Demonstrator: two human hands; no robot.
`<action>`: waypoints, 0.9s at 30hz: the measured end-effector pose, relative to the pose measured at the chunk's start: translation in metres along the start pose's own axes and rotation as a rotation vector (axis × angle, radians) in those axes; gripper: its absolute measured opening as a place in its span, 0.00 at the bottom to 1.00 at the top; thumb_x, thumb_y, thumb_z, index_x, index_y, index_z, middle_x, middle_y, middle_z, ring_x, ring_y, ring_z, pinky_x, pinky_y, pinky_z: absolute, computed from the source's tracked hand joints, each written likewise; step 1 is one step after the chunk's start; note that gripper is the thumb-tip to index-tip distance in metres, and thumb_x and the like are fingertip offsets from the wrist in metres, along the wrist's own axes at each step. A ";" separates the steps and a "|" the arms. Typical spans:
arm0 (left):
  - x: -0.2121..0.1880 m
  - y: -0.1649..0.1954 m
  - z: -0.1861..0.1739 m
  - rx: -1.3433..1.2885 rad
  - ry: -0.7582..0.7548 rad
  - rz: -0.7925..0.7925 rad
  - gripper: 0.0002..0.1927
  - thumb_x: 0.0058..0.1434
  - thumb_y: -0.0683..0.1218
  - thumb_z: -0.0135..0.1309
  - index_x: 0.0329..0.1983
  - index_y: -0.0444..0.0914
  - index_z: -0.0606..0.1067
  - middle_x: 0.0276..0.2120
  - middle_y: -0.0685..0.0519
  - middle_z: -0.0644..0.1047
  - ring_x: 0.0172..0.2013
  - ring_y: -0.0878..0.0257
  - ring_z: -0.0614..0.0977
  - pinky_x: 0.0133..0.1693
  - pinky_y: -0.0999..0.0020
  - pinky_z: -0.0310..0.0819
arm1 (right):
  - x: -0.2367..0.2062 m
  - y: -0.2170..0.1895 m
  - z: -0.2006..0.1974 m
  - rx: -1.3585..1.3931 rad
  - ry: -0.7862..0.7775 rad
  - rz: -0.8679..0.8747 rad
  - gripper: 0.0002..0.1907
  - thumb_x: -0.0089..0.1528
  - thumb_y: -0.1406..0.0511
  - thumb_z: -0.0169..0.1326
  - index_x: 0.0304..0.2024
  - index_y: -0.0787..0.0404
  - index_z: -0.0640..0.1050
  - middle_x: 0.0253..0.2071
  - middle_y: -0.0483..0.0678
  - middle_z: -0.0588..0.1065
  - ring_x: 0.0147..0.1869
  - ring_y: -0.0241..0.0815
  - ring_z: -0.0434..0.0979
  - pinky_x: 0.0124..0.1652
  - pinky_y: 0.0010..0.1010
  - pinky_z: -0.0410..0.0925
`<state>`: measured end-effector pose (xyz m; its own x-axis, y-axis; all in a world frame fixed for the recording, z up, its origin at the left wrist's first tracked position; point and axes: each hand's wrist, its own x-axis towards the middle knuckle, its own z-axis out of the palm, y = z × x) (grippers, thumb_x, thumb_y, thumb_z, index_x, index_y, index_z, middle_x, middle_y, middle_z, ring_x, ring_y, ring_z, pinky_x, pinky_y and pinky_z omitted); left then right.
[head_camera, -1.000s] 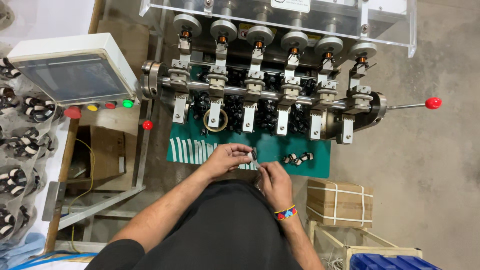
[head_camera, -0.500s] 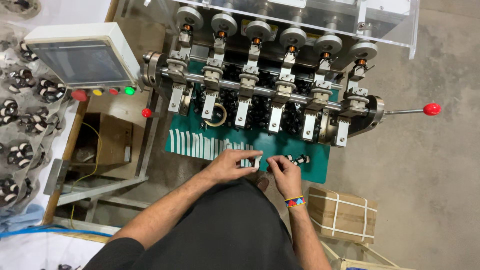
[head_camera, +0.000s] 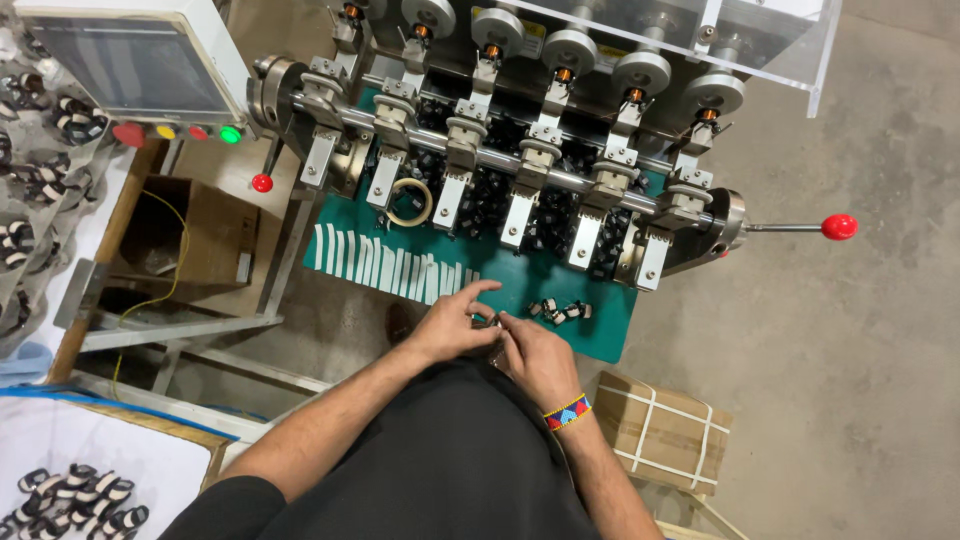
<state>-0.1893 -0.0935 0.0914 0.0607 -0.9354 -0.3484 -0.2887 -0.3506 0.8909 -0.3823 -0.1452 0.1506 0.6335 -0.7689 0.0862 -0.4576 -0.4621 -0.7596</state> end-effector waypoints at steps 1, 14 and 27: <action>0.003 -0.009 0.007 -0.204 -0.058 -0.061 0.39 0.53 0.47 0.66 0.69 0.39 0.66 0.37 0.50 0.85 0.30 0.61 0.82 0.34 0.69 0.77 | -0.005 0.004 -0.002 0.022 -0.035 -0.036 0.20 0.60 0.65 0.58 0.55 0.62 0.77 0.42 0.56 0.80 0.41 0.57 0.81 0.38 0.42 0.73; 0.096 -0.069 0.001 0.497 0.175 -0.195 0.52 0.55 0.63 0.64 0.76 0.44 0.55 0.72 0.38 0.56 0.70 0.40 0.60 0.65 0.42 0.60 | -0.029 0.202 0.077 -0.371 -0.070 0.626 0.19 0.53 0.58 0.67 0.41 0.58 0.76 0.33 0.55 0.80 0.40 0.59 0.81 0.39 0.50 0.72; 0.163 -0.075 -0.040 0.863 0.415 0.104 0.50 0.51 0.60 0.69 0.74 0.45 0.60 0.71 0.37 0.56 0.68 0.36 0.57 0.59 0.25 0.52 | -0.098 0.176 0.122 -0.076 -0.025 0.799 0.12 0.63 0.56 0.56 0.38 0.57 0.79 0.32 0.51 0.82 0.37 0.53 0.83 0.40 0.42 0.73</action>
<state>-0.1199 -0.2215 -0.0209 0.2807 -0.9598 -0.0009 -0.9049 -0.2650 0.3330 -0.4490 -0.0972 -0.0701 0.1101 -0.8701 -0.4804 -0.8192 0.1943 -0.5396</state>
